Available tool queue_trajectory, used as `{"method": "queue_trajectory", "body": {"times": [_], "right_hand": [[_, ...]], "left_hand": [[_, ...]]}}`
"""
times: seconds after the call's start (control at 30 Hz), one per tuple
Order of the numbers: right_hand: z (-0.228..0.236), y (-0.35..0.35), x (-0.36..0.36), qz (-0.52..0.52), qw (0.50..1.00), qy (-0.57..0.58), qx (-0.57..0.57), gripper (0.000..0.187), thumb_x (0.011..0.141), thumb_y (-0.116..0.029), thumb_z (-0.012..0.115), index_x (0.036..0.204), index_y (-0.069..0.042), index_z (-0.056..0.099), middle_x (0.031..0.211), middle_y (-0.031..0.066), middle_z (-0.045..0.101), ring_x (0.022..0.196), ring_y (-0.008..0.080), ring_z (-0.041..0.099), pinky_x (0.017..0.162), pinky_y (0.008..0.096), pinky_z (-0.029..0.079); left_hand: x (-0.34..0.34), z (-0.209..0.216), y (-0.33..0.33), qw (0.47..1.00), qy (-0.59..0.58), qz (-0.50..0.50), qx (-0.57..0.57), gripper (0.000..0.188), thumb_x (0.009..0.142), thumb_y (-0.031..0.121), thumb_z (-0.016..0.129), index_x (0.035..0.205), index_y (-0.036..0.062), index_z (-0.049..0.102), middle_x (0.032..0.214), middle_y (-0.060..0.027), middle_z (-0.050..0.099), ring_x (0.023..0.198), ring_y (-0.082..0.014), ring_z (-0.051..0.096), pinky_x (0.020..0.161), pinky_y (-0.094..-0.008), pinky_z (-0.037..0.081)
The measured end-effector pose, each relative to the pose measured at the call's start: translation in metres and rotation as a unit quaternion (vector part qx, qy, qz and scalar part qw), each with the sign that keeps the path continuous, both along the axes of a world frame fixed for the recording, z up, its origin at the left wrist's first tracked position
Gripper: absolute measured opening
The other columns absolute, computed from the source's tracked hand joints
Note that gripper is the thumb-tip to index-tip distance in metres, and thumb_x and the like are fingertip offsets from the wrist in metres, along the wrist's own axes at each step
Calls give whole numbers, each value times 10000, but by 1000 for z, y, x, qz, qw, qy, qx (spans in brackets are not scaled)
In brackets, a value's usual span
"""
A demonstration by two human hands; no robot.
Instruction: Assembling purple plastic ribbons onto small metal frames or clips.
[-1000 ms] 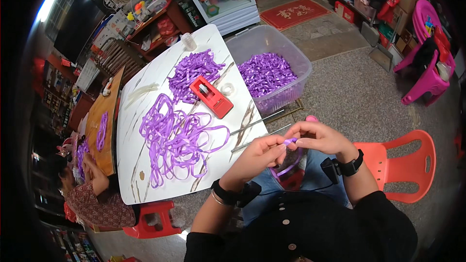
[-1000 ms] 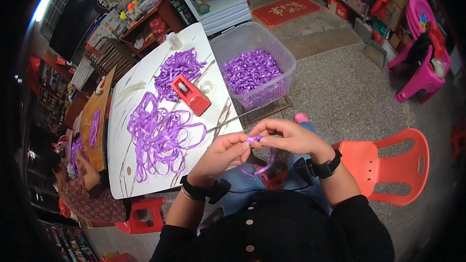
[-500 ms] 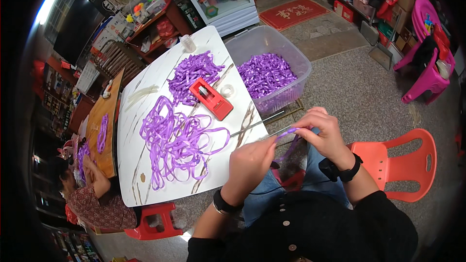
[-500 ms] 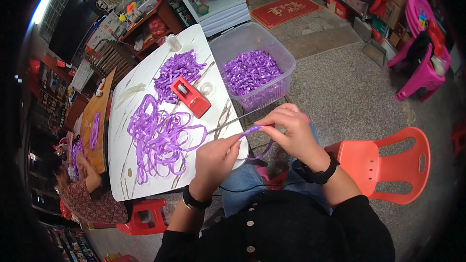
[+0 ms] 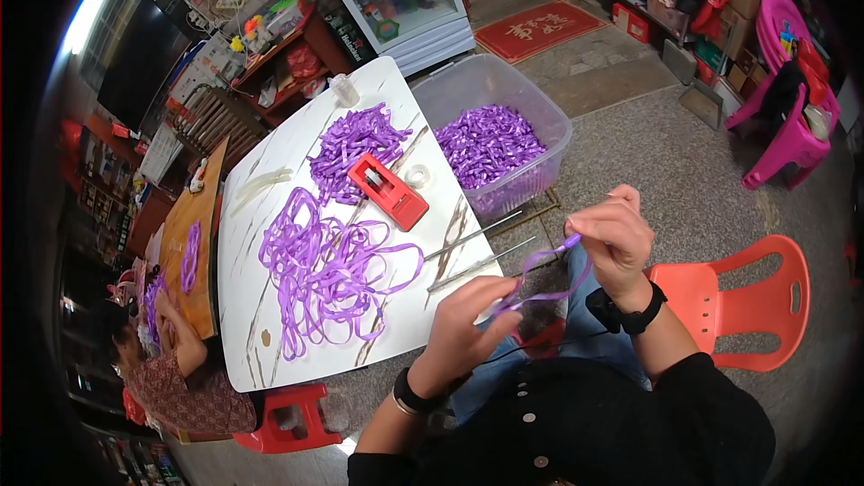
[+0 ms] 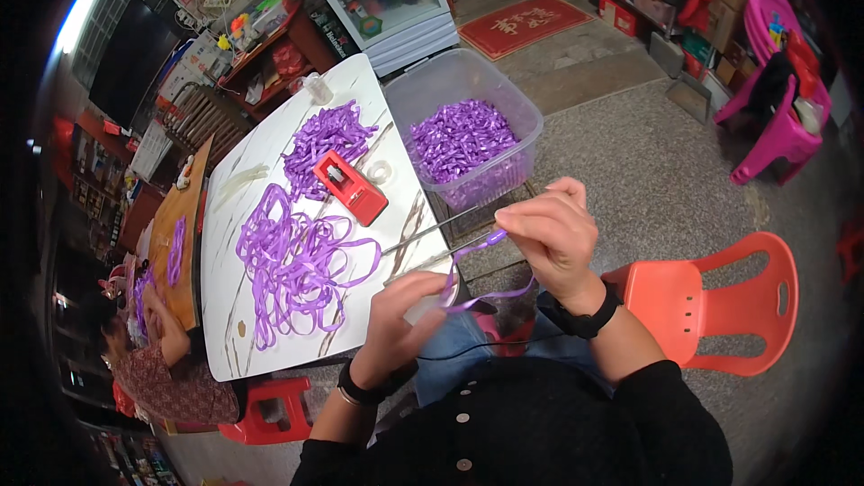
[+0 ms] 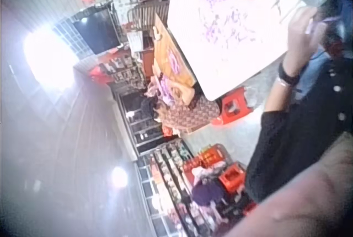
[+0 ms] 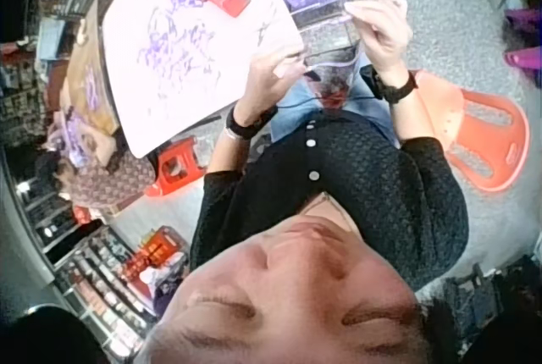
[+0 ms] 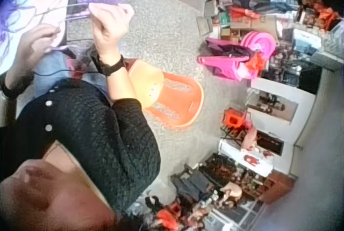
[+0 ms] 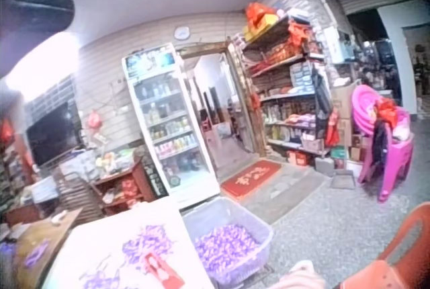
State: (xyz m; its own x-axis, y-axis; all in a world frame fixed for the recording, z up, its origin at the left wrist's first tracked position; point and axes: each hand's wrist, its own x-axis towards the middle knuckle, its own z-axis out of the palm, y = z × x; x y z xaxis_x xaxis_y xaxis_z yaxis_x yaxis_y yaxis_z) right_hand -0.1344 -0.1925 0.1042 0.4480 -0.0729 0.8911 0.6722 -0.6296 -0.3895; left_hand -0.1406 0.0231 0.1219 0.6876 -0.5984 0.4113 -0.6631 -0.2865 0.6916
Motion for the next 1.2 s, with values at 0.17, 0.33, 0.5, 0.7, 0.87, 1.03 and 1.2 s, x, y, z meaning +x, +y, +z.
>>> {"method": "queue_trajectory", "body": {"times": [0.17, 0.33, 0.5, 0.7, 0.87, 1.03, 1.2], "right_hand": [[2, 7, 1, 40, 998, -40, 11, 172, 647, -53, 675, 788, -135, 622, 777, -4, 631, 652, 136, 565, 670, 299, 353], [7, 9, 3, 73, 996, -44, 8, 144, 663, -76, 665, 789, -132, 620, 782, -1, 632, 657, 138, 567, 681, 301, 355], [1, 9, 8, 85, 995, -40, 26, 155, 695, -42, 641, 796, -135, 569, 740, 9, 607, 629, 130, 543, 692, 309, 331], [-1, 10, 11, 89, 995, -38, 32, 150, 701, -47, 640, 801, -136, 573, 743, 11, 609, 625, 134, 542, 690, 308, 335], [-6, 11, 13, 77, 995, -20, 53, 143, 707, -13, 615, 797, -118, 576, 741, 19, 614, 645, 153, 545, 697, 311, 350], [-9, 20, 0, -14, 975, 159, 157, 171, 741, 58, 530, 880, -40, 543, 814, 42, 570, 704, 122, 535, 667, 234, 406], [-10, 21, -15, 192, 874, 332, 300, 166, 810, -9, 507, 976, -10, 506, 842, 14, 544, 672, 63, 519, 605, 168, 405]], "left_hand": [[11, 10, -23, 913, 341, -14, -226, 263, 902, 167, 389, 1025, -25, 520, 939, -99, 566, 908, -174, 534, 839, -284, 392], [23, 21, -33, 892, 416, -138, -111, 315, 915, 192, 350, 1015, -55, 517, 901, -79, 561, 894, -144, 513, 842, -263, 377], [29, 8, -37, 810, 526, -221, -133, 287, 912, 190, 374, 975, -36, 539, 813, -39, 543, 807, -86, 502, 766, -223, 400], [31, 1, -41, 723, 610, -233, -226, 223, 883, 149, 451, 953, -38, 551, 789, -26, 536, 755, -78, 492, 715, -212, 397], [30, -3, -44, 830, 484, -128, -245, 129, 831, 72, 526, 859, -40, 583, 817, -42, 521, 777, -109, 491, 747, -240, 389], [35, 0, -43, 891, 392, -42, -227, 123, 803, 71, 571, 845, -30, 629, 806, -24, 490, 760, -84, 459, 691, -203, 366], [40, -7, -45, 906, 363, 20, -218, 102, 777, 69, 597, 824, -8, 645, 795, -9, 439, 774, -83, 420, 686, -197, 340]]}}
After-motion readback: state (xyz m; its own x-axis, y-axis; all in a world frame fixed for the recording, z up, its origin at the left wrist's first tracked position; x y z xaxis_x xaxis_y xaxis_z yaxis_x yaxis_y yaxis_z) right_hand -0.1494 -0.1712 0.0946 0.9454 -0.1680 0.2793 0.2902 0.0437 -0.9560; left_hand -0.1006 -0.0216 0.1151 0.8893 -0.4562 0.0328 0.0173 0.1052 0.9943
